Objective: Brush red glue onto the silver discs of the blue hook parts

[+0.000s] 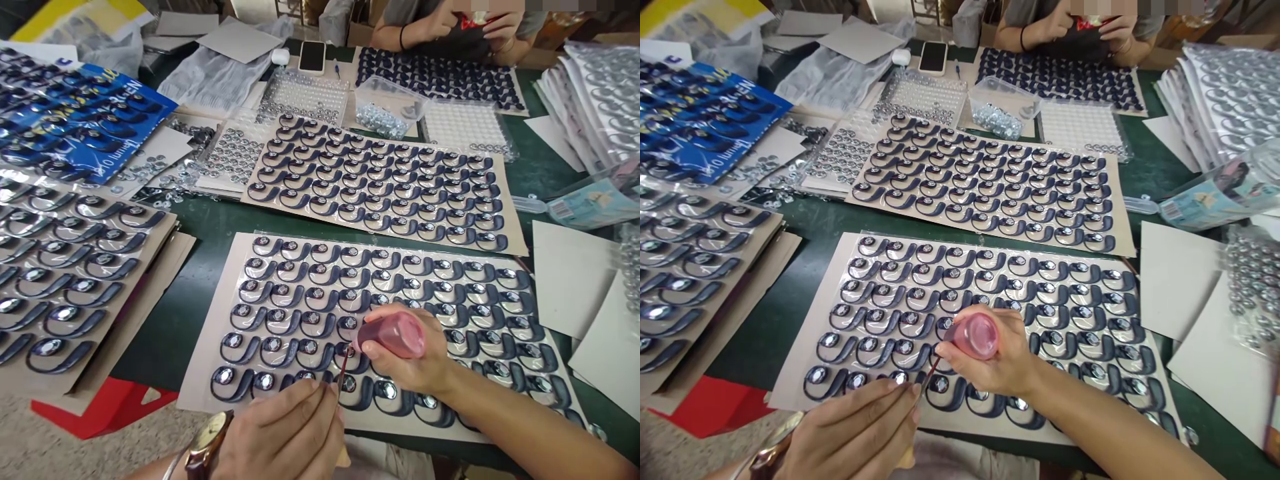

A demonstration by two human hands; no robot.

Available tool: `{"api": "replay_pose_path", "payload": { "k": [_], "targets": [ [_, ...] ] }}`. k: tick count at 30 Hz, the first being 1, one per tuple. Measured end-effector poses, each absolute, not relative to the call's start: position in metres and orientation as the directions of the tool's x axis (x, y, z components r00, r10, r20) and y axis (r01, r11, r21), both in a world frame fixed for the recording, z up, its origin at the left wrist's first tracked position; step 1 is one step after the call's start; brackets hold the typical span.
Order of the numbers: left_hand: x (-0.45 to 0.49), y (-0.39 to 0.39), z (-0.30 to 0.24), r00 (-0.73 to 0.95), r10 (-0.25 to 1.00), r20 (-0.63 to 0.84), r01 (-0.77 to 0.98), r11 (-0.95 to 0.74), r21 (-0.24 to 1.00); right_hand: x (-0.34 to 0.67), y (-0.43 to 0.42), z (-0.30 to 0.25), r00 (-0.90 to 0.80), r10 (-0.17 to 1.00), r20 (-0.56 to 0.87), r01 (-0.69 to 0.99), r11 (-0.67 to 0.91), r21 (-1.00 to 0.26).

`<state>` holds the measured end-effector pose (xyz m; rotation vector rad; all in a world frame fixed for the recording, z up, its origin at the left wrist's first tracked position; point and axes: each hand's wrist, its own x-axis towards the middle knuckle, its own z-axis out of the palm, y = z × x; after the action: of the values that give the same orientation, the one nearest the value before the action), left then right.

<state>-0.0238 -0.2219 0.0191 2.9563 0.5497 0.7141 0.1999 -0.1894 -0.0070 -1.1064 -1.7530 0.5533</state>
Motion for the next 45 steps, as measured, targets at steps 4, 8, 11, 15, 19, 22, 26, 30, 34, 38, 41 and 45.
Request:
{"api": "replay_pose_path", "payload": {
  "k": [4,8,11,15,19,22,26,30,34,38,41,45],
  "targets": [
    [-0.025,-0.223,0.018,0.825,0.382,0.415,0.353,-0.924,0.150,0.201,-0.189,-0.007,-0.119,0.882,0.456,0.452,0.457,-0.766],
    [-0.026,-0.223,0.019,0.829,0.367,0.421,0.333,-0.930,0.155,0.202,-0.188,-0.003,-0.107,0.885,0.453,0.456,0.449,-0.768],
    [-0.025,-0.219,0.022,0.830,0.368,0.420,0.331,-0.930,0.161,0.202,-0.188,-0.001,-0.089,0.889,0.449,0.459,0.437,-0.774],
    [-0.024,-0.216,0.023,0.828,0.367,0.424,0.328,-0.930,0.165,0.203,-0.188,0.000,-0.082,0.900,0.429,0.457,0.416,-0.786],
    [-0.026,-0.215,0.018,0.824,0.314,0.472,0.287,-0.949,0.130,0.204,-0.188,-0.001,-0.105,0.897,0.429,0.471,0.424,-0.773],
    [-0.027,-0.215,0.016,0.824,0.325,0.464,0.296,-0.946,0.135,0.204,-0.188,-0.002,-0.111,0.899,0.424,0.499,0.420,-0.758],
    [-0.027,-0.213,0.019,0.814,0.339,0.472,0.282,-0.940,0.190,0.205,-0.188,-0.002,-0.118,0.883,0.454,0.479,0.451,-0.753],
    [-0.027,-0.210,0.022,0.825,0.330,0.458,0.247,-0.941,0.232,0.205,-0.189,-0.001,-0.105,0.884,0.456,0.470,0.448,-0.760],
    [-0.028,-0.210,0.024,0.820,0.369,0.439,0.262,-0.922,0.286,0.205,-0.190,-0.001,-0.100,0.893,0.440,0.447,0.435,-0.781],
    [-0.030,-0.208,0.023,0.812,0.402,0.424,0.273,-0.903,0.333,0.205,-0.190,-0.003,-0.115,0.882,0.456,0.445,0.456,-0.770],
    [-0.032,-0.205,0.023,0.813,0.416,0.409,0.266,-0.888,0.374,0.205,-0.190,-0.004,-0.126,0.875,0.467,0.442,0.471,-0.764],
    [-0.033,-0.199,0.024,0.801,0.463,0.379,0.274,-0.847,0.456,0.204,-0.192,-0.006,-0.155,0.879,0.450,0.456,0.468,-0.757]
  ]
}}
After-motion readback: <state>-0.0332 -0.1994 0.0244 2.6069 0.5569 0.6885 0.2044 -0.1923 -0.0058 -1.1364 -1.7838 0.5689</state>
